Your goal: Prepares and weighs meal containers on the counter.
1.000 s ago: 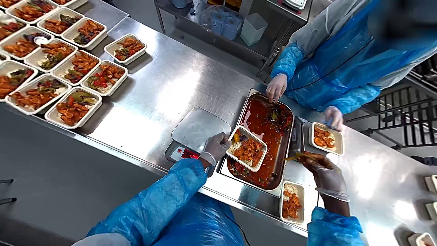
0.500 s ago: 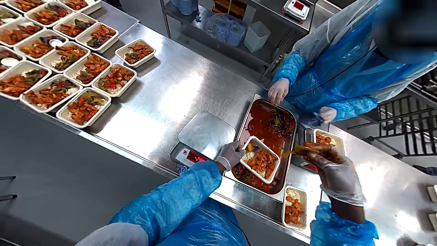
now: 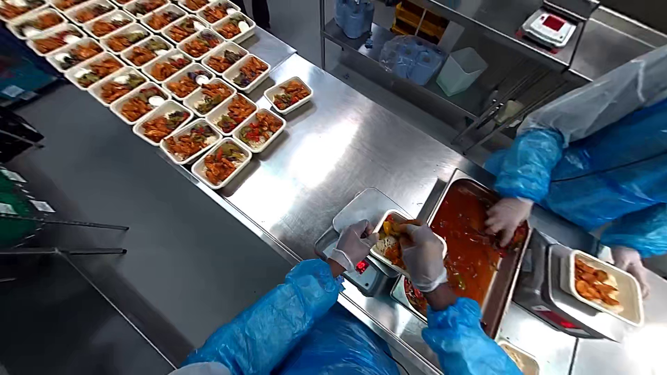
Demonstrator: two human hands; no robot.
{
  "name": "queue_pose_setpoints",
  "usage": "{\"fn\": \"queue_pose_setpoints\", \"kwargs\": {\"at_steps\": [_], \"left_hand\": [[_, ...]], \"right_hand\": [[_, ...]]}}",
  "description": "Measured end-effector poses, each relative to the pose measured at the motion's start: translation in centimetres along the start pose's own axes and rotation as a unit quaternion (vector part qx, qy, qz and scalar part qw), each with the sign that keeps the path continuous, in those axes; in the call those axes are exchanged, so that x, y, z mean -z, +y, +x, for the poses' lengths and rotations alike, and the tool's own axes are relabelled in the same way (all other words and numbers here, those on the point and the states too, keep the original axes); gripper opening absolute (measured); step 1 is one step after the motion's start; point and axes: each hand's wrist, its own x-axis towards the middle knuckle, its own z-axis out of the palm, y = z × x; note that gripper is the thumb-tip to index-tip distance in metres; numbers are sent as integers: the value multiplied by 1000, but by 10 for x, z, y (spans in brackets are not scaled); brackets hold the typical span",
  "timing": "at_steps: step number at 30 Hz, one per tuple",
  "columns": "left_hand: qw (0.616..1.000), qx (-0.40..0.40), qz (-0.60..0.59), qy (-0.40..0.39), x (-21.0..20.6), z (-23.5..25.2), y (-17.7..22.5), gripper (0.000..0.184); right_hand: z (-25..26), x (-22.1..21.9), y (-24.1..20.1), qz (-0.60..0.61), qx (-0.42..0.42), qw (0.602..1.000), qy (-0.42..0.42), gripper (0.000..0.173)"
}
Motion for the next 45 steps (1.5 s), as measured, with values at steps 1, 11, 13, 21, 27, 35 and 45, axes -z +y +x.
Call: {"fn": "queue_pose_setpoints", "kwargs": {"at_steps": [1, 11, 13, 21, 27, 35, 45], "left_hand": [[1000, 3, -3, 12, 8, 5, -9, 22], [999, 31, -20, 33, 42, 22, -37, 22], [999, 29, -17, 1, 49, 21, -35, 23], [999, -26, -22, -13, 141, 12, -33, 26], [993, -40, -35, 108, 194, 54, -60, 21], [991, -42, -51, 114, 193, 73, -62, 19], [992, -43, 9, -119, 112, 40, -37, 23]], "right_hand": [[8, -12, -6, -1, 16, 1000, -15, 21], [52, -52, -48, -18, -48, 997, -49, 20], [52, -65, -42, -19, -39, 998, -41, 16], [36, -4, -46, 164, -91, 982, -29, 24], [26, 19, -56, 411, -179, 893, 49, 22], [15, 24, -58, 513, -174, 838, 74, 27], [-13, 14, -40, 575, -245, 771, 123, 23]]}}
